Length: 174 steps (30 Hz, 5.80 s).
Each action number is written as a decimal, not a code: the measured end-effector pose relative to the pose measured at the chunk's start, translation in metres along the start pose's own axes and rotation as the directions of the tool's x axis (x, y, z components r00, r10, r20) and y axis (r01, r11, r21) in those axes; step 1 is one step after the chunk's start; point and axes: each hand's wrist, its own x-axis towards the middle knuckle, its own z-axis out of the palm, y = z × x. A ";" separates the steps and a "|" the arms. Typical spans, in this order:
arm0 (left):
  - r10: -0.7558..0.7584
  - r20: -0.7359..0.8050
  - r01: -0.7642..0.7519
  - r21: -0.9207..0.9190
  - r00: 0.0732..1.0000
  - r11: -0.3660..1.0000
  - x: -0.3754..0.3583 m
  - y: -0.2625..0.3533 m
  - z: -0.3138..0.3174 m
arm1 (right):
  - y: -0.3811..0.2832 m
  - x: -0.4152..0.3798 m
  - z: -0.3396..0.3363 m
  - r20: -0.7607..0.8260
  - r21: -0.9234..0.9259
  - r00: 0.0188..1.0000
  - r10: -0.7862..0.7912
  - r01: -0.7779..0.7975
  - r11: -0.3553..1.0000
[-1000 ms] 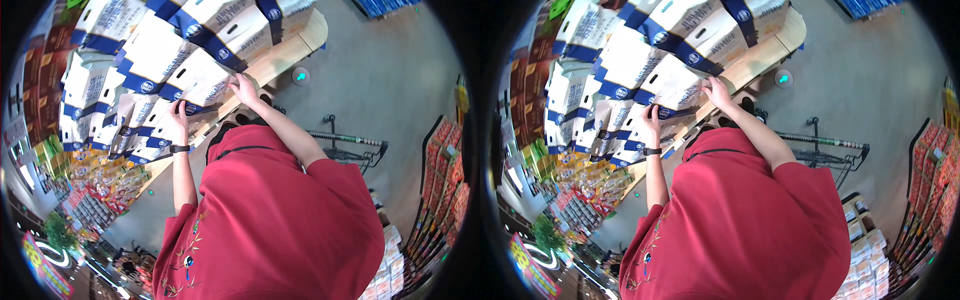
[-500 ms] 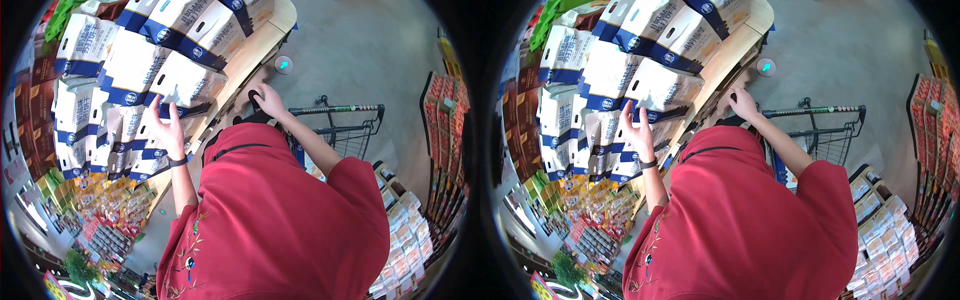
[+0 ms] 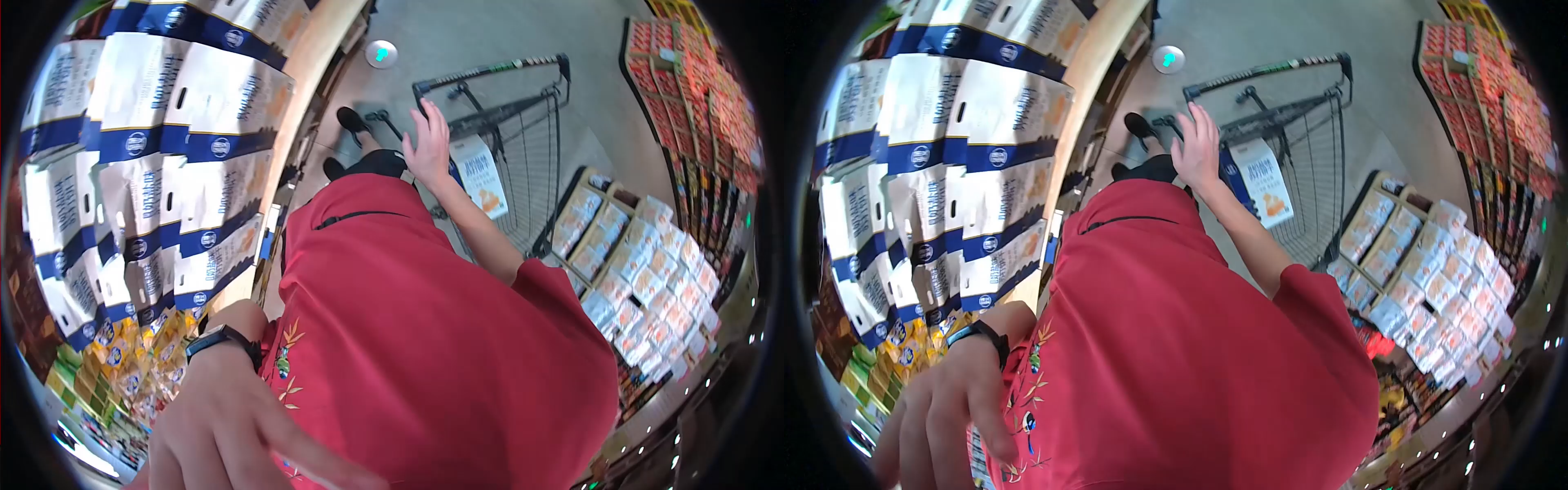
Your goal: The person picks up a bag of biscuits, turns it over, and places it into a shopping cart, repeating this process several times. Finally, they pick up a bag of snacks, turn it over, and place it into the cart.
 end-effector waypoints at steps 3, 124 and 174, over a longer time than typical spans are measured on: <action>-0.011 0.197 0.038 -0.135 0.980 0.990 -0.007 -0.012 -0.009 | 0.021 -0.074 -0.013 -0.006 -0.123 0.984 0.177 -0.177 0.977; 0.275 -0.842 0.574 0.522 0.464 0.631 -0.120 -0.173 -0.296 | 0.075 0.215 -0.060 0.644 0.630 0.757 0.105 -0.603 0.489; 0.979 -0.192 0.983 -0.157 0.068 -0.099 -0.032 -0.065 -0.374 | 0.016 0.402 0.186 0.569 0.586 0.759 -0.315 -0.105 0.804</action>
